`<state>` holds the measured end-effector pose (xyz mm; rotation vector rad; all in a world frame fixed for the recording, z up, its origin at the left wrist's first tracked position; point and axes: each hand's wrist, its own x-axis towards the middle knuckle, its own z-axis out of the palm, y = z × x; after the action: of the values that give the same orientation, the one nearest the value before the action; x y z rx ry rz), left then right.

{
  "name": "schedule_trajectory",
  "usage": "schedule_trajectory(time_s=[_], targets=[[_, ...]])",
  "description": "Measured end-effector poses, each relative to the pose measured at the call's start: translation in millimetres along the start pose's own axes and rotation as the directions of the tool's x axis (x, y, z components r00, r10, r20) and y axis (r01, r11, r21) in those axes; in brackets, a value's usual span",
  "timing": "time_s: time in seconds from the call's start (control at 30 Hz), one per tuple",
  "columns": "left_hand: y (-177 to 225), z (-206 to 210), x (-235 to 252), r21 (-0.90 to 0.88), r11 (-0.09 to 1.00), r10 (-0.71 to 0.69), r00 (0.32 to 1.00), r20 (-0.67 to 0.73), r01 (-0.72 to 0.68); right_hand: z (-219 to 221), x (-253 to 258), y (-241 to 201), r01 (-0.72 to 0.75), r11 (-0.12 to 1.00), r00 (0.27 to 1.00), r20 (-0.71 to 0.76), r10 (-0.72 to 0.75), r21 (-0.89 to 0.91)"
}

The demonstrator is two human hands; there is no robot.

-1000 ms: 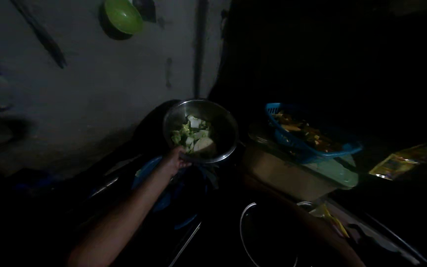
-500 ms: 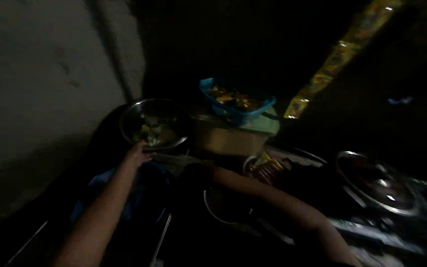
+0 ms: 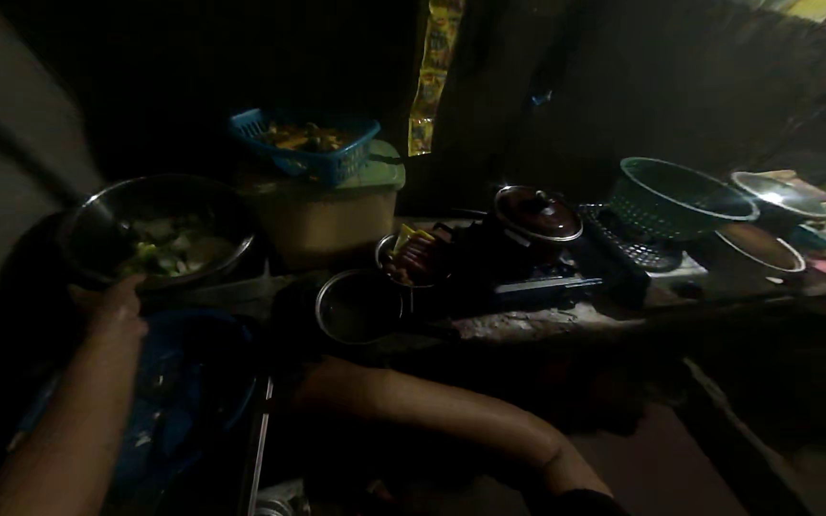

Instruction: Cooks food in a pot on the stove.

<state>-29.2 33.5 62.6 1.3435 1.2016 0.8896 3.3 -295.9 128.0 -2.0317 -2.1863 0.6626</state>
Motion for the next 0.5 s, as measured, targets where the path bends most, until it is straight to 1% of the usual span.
schedule_trajectory(time_s=[0.07, 0.13, 0.17, 0.23, 0.27, 0.3, 0.33, 0.37, 0.4, 0.43, 0.47, 0.5], targets=[[3, -5, -10, 0.019, 0.984, 0.179, 0.984, -0.018, -0.179, 10, -40, 6, -0.033, 0.998, 0.998, -0.043, 0.036, 0.061], [11, -9, -33, 0.018, 0.919, 0.393, 0.919, 0.007, -0.393, 27, -78, 12, -0.096, 0.976, 0.994, -0.026, 0.103, 0.195], [13, -10, -43, -0.004, 0.869, 0.494, 0.869, 0.016, -0.494, 35, -98, 15, -0.158, 0.94, 0.987, 0.027, 0.157, 0.301], [12, -8, -64, -0.016, 0.758, 0.652, 0.756, 0.061, -0.652, 63, -138, 33, -0.241, 0.806, 0.967, 0.06, 0.249, 0.541], [13, -7, -77, -0.007, 0.716, 0.694, 0.711, 0.113, -0.698, 84, -158, 46, -0.257, 0.721, 0.954, 0.051, 0.296, 0.643], [14, -5, -93, 0.012, 0.68, 0.72, 0.671, 0.176, -0.733, 107, -177, 61, -0.31, 0.656, 0.929, 0.072, 0.363, 0.688], [16, -2, -110, 0.031, 0.64, 0.741, 0.627, 0.24, -0.768, 130, -192, 72, -0.443, 0.626, 0.865, 0.124, 0.485, 0.641], [17, 4, -128, 0.037, 0.578, 0.777, 0.564, 0.281, -0.815, 149, -202, 78, -0.656, 0.563, 0.731, 0.237, 0.64, 0.502], [18, 12, -145, 0.026, 0.504, 0.819, 0.487, 0.303, -0.864, 169, -213, 83, -0.816, 0.459, 0.569, 0.342, 0.748, 0.352], [17, 20, -162, 0.003, 0.44, 0.85, 0.418, 0.322, -0.898, 187, -229, 88, -0.882, 0.371, 0.464, 0.4, 0.791, 0.29], [16, 31, -179, -0.036, 0.39, 0.87, 0.355, 0.341, -0.92, 202, -249, 91, -0.896, 0.326, 0.432, 0.42, 0.798, 0.302], [15, 43, -197, -0.085, 0.341, 0.89, 0.293, 0.349, -0.936, 212, -271, 94, -0.879, 0.308, 0.451, 0.422, 0.787, 0.364]])
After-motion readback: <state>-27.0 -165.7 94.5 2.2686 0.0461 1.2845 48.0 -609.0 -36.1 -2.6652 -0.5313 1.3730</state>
